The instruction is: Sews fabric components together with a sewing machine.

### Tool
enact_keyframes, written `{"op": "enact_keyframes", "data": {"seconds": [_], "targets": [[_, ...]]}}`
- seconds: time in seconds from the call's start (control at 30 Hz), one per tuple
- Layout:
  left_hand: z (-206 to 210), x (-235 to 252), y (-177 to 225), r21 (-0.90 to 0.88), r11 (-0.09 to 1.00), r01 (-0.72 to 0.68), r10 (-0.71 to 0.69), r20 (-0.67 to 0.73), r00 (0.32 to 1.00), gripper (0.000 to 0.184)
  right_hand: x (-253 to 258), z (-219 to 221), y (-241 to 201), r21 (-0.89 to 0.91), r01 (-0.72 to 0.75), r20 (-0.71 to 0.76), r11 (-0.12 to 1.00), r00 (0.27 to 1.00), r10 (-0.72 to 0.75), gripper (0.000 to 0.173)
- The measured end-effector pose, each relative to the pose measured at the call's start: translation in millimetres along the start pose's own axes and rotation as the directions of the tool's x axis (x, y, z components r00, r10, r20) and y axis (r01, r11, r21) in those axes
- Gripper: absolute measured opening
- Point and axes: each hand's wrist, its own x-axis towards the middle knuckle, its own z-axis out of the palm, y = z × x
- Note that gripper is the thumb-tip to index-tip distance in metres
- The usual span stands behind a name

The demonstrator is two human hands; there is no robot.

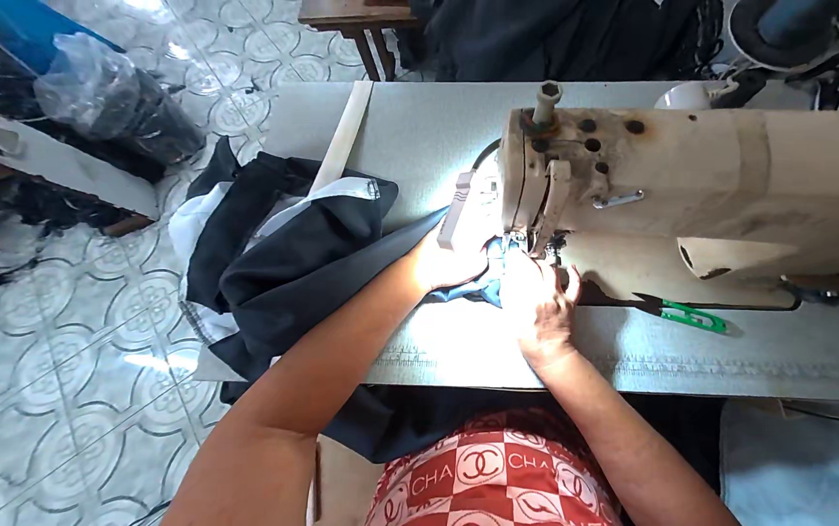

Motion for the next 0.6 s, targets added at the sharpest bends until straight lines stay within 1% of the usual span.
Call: {"op": "enact_keyframes", "data": {"seconds": [0.07,0.1,0.13,0.17,0.2,0.23,0.3,0.33,0.37,0.43,0.47,0.53,0.6], "targets": [[0,-2,1,0.031,0.999,-0.026,0.027,-0.061,0.998,0.032,1,-1,-1,0.005,-0.005,-0.001,1.0,1.0,0.005,0.028],[-2,-5,3,0.063,0.997,-0.049,0.057,-0.126,0.99,0.031,1,-1,-2,0.014,-0.007,-0.005,1.0,1.0,0.007,0.027],[-8,-8,8,0.074,0.995,-0.063,0.076,-0.181,0.981,0.028,2,0,-2,0.02,-0.007,-0.018,1.0,1.0,0.008,0.026],[-17,-14,16,0.054,0.996,-0.066,0.076,-0.196,0.978,0.025,2,1,-1,0.024,-0.014,-0.023,1.0,1.0,0.015,0.026],[-25,-20,24,0.034,0.997,-0.073,0.078,-0.189,0.979,0.023,3,2,0,0.041,-0.022,-0.025,0.999,0.999,0.023,0.028],[-31,-28,31,0.011,0.997,-0.076,0.077,-0.153,0.985,0.025,4,1,2,0.084,-0.023,-0.02,0.996,1.0,0.024,0.028],[-33,-44,43,-0.025,0.998,-0.06,0.058,-0.073,0.996,0.033,3,-7,10,0.178,-0.027,-0.003,0.984,1.0,0.028,0.026],[-28,-52,45,-0.032,0.999,-0.042,0.04,-0.07,0.997,0.031,1,-11,15,0.203,-0.034,-0.01,0.979,0.999,0.037,0.025],[-21,-58,44,-0.06,0.998,-0.024,0.018,-0.102,0.995,0.026,-1,-16,19,0.217,-0.037,-0.027,0.976,0.999,0.044,0.025],[-15,-61,42,-0.176,0.984,0.041,-0.072,-0.176,0.982,0.019,-9,-22,25,0.275,-0.046,-0.04,0.96,0.997,0.059,0.025],[-17,-59,42,-0.255,0.963,0.087,-0.137,-0.185,0.973,0.019,-12,-22,25,0.304,-0.042,-0.033,0.952,0.998,0.055,0.024],[-24,-55,41,-0.411,0.898,0.156,-0.236,-0.153,0.96,0.02,-12,-21,21,0.368,-0.028,-0.013,0.93,0.999,0.036,0.024],[-27,-52,40,-0.534,0.827,0.178,-0.291,-0.134,0.947,0.018,-3,-21,15,0.411,-0.043,0.034,0.91,0.999,0.032,0.036]]}}
